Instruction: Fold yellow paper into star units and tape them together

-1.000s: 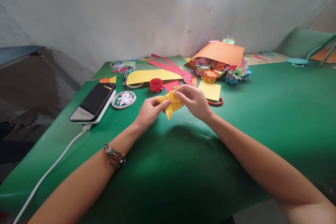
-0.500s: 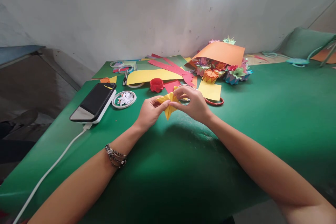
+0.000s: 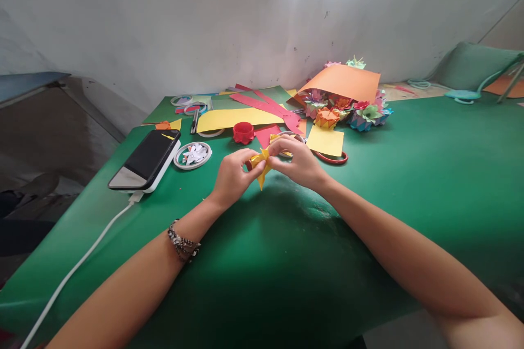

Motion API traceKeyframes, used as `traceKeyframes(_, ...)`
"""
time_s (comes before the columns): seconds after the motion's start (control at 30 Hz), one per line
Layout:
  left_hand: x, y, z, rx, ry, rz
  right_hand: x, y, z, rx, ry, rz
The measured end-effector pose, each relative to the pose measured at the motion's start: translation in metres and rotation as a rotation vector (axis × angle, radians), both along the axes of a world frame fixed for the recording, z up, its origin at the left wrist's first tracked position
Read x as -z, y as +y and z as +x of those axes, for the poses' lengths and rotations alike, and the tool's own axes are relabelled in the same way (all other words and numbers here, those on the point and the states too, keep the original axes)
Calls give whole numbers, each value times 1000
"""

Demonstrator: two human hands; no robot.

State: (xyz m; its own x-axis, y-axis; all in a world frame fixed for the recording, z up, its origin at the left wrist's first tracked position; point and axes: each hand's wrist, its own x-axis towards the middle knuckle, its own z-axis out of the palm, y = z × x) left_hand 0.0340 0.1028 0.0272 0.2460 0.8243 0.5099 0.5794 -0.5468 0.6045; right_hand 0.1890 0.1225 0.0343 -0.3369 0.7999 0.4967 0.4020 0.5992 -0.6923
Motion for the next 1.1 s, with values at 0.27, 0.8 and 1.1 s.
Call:
traceKeyframes(0.27,-1,2,-1,-43,-60,-55,-3,-1,-1,66,-14,98)
traceKeyframes(0.8,-4,1,1,86,-157,33,-5,-2,1,104,-116,294)
traceKeyframes(1.1,-2,-1,3,121,-197,-69,3,1,1,84,-182,239)
